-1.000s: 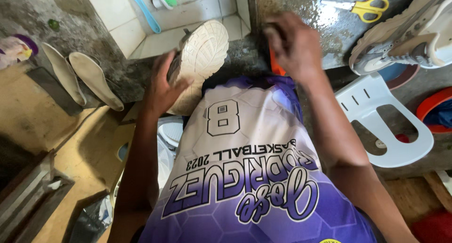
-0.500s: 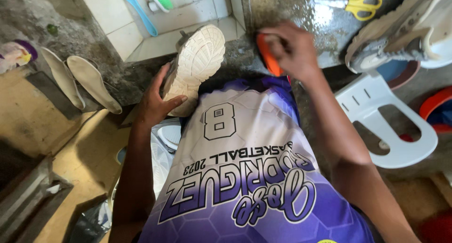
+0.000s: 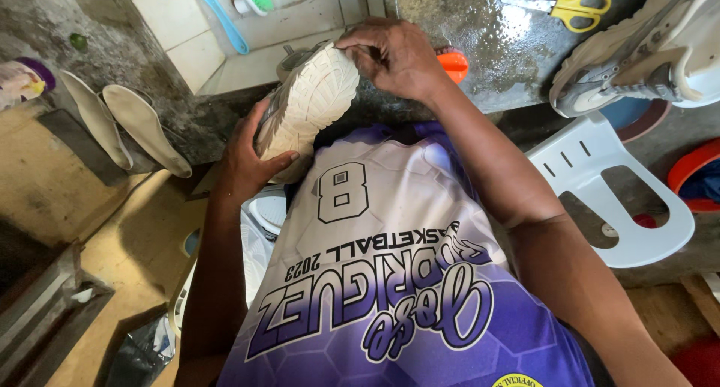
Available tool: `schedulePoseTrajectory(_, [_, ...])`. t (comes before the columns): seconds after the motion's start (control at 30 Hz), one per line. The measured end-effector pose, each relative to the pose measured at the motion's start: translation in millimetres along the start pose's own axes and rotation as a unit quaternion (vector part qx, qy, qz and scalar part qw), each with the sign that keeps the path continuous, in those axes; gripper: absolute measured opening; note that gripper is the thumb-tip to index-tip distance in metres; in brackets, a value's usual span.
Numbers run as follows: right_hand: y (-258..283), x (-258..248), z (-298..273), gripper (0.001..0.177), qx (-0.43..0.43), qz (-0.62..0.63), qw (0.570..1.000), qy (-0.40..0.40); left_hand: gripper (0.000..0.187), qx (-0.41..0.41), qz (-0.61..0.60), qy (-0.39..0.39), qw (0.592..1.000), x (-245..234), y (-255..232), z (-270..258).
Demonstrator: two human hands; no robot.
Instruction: The person cleans a white sneaker by hand using a small orange brush and a red cloth. They scrub the sole and upper parts of the shoe, then wipe the surface with the cloth.
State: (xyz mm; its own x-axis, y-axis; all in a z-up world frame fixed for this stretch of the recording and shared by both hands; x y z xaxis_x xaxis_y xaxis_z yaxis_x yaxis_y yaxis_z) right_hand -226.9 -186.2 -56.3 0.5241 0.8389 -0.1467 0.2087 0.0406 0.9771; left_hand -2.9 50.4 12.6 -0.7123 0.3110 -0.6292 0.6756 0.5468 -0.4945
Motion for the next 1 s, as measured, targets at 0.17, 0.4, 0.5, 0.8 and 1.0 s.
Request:
schedulePoseTrajectory(0.17, [-6, -2, 1, 0.031, 0.016, 0.006, 1.0, 0.018, 0.1, -0.016, 0.003, 0.016, 1.0, 0, 0, 1])
schedulePoseTrajectory(0.4, [-13, -11, 2, 0.033, 0.011, -0.026, 1.0, 0.013, 0.1, 0.001, -0.001, 0.006, 1.0, -2, 2, 8])
schedulePoseTrajectory(0.5, [-16, -7, -4, 0.03, -0.004, -0.045, 0.999, 0.018, 0.099, 0.006, 0.003, 0.016, 1.0, -3, 2, 3])
schedulePoseTrajectory(0.8, [-28, -10, -16, 0.027, 0.011, -0.072, 0.997, 0.021, 0.099, -0.011, -0.019, 0.027, 0.999, -7, -2, 5])
schedulePoseTrajectory(1.0, [-18, -8, -12, 0.026, 0.002, -0.063, 0.998, 0.002, 0.1, -0.007, -0.036, 0.034, 0.999, -5, -2, 4])
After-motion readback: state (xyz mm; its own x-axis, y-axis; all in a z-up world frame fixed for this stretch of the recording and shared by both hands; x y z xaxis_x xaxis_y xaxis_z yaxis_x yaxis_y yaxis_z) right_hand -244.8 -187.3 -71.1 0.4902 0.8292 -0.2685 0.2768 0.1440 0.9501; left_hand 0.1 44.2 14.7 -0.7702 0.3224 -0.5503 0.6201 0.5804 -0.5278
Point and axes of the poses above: each hand's wrist, its own z-axis towards the middle knuckle, its own x-axis out of the palm, y = z × x, the point moved 1 cm from there along z, towards the middle knuckle, and after that the axes turned 14 degrees about z, right-handed, at the moved point
